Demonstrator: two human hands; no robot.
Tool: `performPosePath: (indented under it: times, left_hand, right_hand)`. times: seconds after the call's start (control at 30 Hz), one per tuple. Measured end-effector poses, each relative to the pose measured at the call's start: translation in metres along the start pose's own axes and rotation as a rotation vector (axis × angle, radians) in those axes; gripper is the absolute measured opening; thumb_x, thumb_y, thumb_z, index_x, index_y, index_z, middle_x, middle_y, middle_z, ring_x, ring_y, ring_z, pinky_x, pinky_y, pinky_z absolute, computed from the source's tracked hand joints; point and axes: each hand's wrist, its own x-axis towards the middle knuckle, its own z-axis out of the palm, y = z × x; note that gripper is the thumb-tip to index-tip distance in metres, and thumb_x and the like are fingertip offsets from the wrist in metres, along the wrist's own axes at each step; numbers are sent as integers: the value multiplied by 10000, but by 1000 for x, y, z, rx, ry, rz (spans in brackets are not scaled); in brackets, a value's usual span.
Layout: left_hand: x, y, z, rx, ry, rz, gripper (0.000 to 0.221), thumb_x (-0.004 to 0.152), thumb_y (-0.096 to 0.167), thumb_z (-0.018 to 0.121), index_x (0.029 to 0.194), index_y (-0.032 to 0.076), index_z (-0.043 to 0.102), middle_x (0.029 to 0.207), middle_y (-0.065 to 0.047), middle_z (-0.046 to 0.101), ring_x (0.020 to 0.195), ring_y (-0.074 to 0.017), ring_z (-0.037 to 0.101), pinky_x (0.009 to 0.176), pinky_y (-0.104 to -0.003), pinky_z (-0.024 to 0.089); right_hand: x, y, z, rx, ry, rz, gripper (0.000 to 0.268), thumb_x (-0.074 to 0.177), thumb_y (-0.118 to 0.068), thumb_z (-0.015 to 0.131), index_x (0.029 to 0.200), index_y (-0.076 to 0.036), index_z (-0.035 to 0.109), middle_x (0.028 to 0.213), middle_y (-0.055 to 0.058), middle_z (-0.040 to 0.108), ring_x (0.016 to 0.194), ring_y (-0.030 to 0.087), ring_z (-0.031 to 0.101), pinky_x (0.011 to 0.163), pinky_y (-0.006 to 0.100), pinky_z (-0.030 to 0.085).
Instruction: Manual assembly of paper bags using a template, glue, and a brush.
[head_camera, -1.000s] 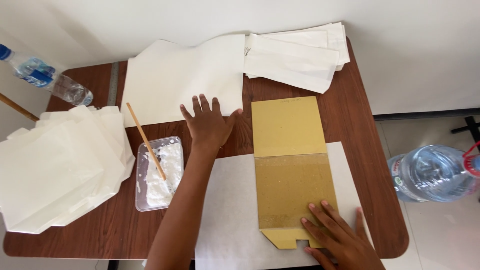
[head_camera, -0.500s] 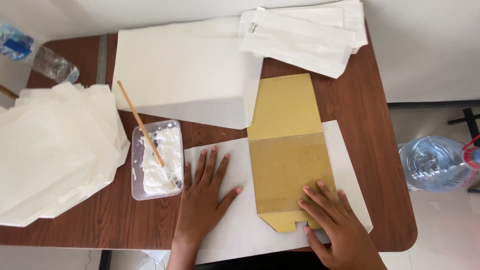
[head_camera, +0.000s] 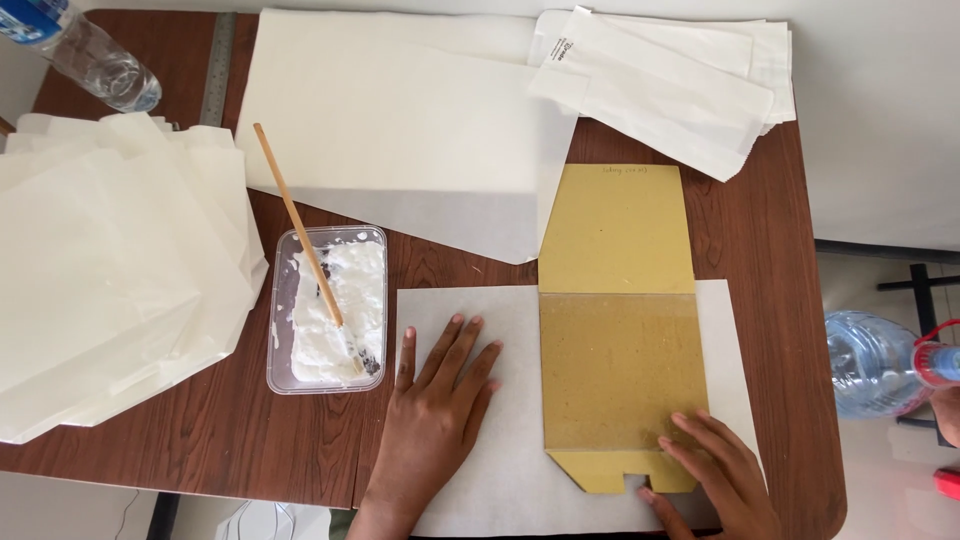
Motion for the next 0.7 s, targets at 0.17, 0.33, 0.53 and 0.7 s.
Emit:
performPosePath:
  times: [0.17,0.33,0.53,0.7]
  left_hand:
    - [0,-4,-1,-81,-36,-4,355,1038,265,574,1352,103,613,1557,-127,504,1471,-296,450,1223,-549,292]
    - [0,-5,-2,-18,-83,8,568,1012,484,569,1454,128,551,1607,-129,438,1507,-285,389,1241,-529,236]
    - [-1,-8,-1,97,-145,34,664,1021,570,481,1566,194,428,1671,-101,336,1550,-255,307,1264,-492,189]
    - [0,-9,-3,101,-160,36,675,1015,577,483,1574,202,420,1674,-97,335,1554,-251,299,1260,-486,187]
  right_hand:
    - [3,1,1,-9,-15,-71,390,802,-195,761,1187,-138,734,1374,42,668,1346,298,612,1169,429,491]
    - [-1,1,4,-92,-61,-66,438,847,-212,709,1282,-168,691,1442,0,630,1428,284,555,1204,473,434]
    - [-10,13,6,-168,-198,-83,514,910,-270,623,1422,-236,589,1569,-55,527,1549,254,406,1233,478,337]
    - [-11,16,10,-158,-186,-83,495,909,-282,622,1402,-246,602,1569,-55,528,1545,245,413,1230,491,328]
